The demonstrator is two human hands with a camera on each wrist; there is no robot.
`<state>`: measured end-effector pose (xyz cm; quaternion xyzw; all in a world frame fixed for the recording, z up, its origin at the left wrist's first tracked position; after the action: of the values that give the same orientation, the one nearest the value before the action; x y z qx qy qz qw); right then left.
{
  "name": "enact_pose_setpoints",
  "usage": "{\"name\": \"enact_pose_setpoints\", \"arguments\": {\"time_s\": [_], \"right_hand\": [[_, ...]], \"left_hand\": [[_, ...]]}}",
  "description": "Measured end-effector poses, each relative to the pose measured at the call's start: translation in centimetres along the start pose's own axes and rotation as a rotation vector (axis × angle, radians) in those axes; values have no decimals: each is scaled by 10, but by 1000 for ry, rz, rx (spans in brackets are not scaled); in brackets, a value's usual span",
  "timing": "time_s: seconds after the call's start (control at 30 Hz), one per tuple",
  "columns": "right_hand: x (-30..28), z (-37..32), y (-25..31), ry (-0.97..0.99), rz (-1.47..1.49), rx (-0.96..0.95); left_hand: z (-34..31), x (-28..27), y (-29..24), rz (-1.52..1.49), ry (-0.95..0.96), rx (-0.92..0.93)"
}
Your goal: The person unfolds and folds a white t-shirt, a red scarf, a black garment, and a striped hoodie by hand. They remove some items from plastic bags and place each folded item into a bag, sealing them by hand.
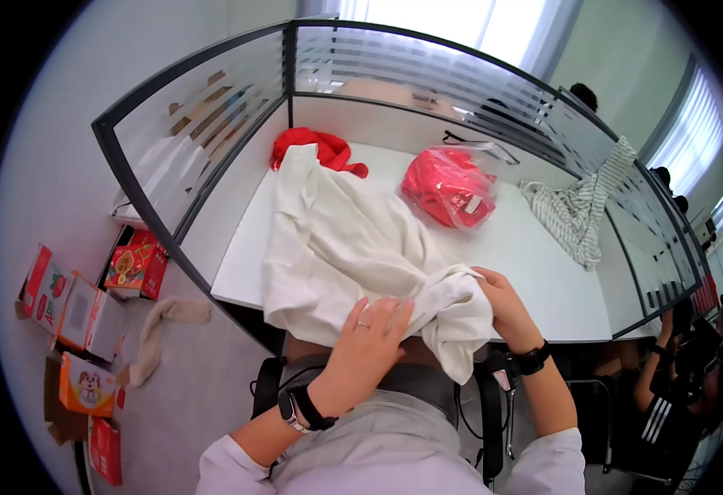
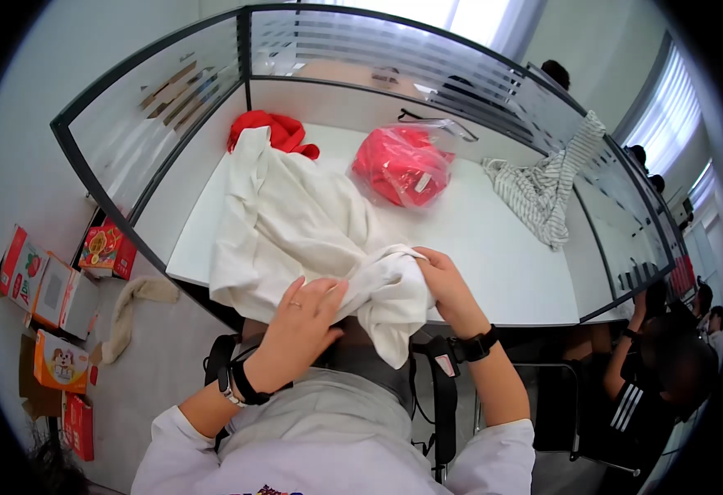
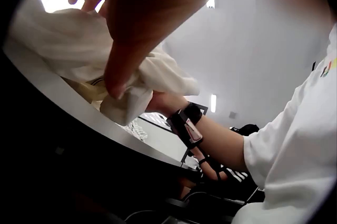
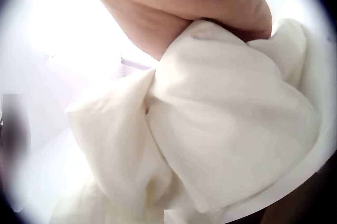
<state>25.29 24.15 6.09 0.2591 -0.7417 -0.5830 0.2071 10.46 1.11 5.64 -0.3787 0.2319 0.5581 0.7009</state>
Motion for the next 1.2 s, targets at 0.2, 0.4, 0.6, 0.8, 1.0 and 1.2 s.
{"name": "enact_pose_setpoints", "arguments": {"time_s": [0.2,0.4,0.6,0.8,1.0,1.2], "right_hand": [[-21,-3,5,-160,96,-53],[-2,-34,8,-190,61,-423],[28,-82,-23,39,-1072,-984],[8,-51,-38,1,-1195,-828],[-17,-22,-43,65,-674,-664],[-34,-36,-15,-303,-144,-641]], "left_hand": [[27,-6,44,-279,-134,-329],[37,-9,87,-991,-494,-674],[3,-3,98,-1412,-538,-996],[-17,-5,118,-1424,-750,-1048],[-14,-24,117,-1359,-588,-908],[-19,-36,109,-945,-360,-814]]}}
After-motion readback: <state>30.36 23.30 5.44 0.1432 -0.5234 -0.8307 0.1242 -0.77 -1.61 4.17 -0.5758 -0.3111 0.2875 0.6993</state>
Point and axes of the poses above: each hand's wrist, its own z-axis towards the middle knuckle, its own x-axis out of the palm, y = z × x, the point moved 2 cm from there along z, towards the middle knuckle, and after that the axes turned 9 degrees about -y, right-handed, at the moved point
